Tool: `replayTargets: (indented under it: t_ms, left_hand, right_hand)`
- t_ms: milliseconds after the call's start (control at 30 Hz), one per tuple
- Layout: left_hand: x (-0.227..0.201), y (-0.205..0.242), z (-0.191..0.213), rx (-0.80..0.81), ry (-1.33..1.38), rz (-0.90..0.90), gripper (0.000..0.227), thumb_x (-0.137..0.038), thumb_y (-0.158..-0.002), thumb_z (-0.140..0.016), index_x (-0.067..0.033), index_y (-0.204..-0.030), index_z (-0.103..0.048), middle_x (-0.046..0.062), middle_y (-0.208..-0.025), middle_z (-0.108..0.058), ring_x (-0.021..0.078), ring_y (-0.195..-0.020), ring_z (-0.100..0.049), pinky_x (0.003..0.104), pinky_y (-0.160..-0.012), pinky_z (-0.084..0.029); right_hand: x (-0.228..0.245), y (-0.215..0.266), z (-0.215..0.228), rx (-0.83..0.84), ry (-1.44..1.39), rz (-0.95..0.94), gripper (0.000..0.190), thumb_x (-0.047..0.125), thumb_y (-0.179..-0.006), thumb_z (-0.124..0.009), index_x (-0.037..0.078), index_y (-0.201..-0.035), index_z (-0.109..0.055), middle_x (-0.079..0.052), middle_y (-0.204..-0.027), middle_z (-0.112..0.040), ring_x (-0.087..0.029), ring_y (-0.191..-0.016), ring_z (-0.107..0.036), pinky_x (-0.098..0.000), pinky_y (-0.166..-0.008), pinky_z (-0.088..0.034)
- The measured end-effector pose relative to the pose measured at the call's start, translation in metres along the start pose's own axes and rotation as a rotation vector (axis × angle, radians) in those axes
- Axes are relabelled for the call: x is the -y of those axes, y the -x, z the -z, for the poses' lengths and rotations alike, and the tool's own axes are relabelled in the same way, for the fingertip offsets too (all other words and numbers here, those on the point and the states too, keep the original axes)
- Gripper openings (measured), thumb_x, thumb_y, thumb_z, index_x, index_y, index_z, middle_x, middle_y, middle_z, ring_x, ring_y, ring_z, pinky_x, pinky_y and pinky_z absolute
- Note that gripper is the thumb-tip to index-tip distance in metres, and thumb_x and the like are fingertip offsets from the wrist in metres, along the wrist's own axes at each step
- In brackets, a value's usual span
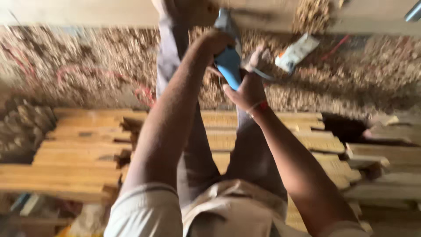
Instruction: The person uses a power drill to make holes in a large wooden beam, holding the beam steady with their bare feet while sitting on the floor.
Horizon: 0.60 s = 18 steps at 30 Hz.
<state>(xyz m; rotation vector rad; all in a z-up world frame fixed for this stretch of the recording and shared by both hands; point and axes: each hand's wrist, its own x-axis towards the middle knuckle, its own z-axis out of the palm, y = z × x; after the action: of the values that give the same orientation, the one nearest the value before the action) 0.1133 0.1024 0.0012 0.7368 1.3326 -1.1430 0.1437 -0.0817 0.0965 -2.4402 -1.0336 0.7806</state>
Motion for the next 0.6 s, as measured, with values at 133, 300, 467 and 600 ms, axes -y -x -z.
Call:
replayTargets:
  t_ms: [133, 300, 467, 600]
  left_hand:
    - [0.026, -0.002, 0.001, 0.104, 0.301, -0.179, 0.074, -0.051, -0.085, -0.068, -0.0065, -0.143, -0.056, 0.024, -0.121, -0.074, 0.0383, -0.095, -0.08, 0.051, -0.063, -0.068]
    - [0.112, 0.049, -0.068, -0.424, 0.405, -0.983, 0.1, -0.024, -0.085, -0.092, -0.0152, -0.16, -0.026, 0.023, -0.157, -0.041, 0.0367, -0.141, -0.047, 0.047, -0.114, -0.045]
    - [0.086, 0.06, -0.083, -0.465, 0.41, -0.718, 0.085, -0.012, -0.081, -0.083, -0.0206, -0.152, -0.037, 0.019, -0.152, -0.05, 0.0345, -0.139, -0.055, 0.043, -0.115, -0.05]
    - [0.071, 0.065, -0.077, -0.41, 0.686, -0.341, 0.095, -0.005, -0.068, -0.078, -0.0279, -0.149, -0.033, 0.016, -0.142, -0.049, 0.0359, -0.126, -0.059, 0.045, -0.103, -0.056]
  right_hand:
    - [-0.01, 0.003, -0.017, 0.357, -0.263, -0.215, 0.05, 0.031, -0.079, -0.082, 0.001, -0.115, -0.064, -0.021, -0.099, -0.074, -0.039, -0.088, -0.073, -0.0492, -0.083, -0.058]
    - [-0.01, 0.042, -0.048, 0.321, -0.385, -0.186, 0.041, 0.026, -0.083, -0.074, 0.0, -0.113, -0.064, -0.022, -0.099, -0.072, -0.041, -0.087, -0.071, -0.0483, -0.076, -0.058]
    - [-0.025, 0.057, -0.073, 0.288, -0.343, -0.166, 0.037, 0.031, -0.092, -0.071, 0.002, -0.113, -0.063, -0.02, -0.101, -0.071, -0.039, -0.092, -0.071, -0.046, -0.077, -0.058]
    - [-0.02, 0.056, -0.077, 0.38, -0.113, 0.001, 0.041, 0.037, -0.09, -0.071, 0.003, -0.11, -0.063, -0.018, -0.101, -0.07, -0.034, -0.093, -0.069, -0.0424, -0.08, -0.057]
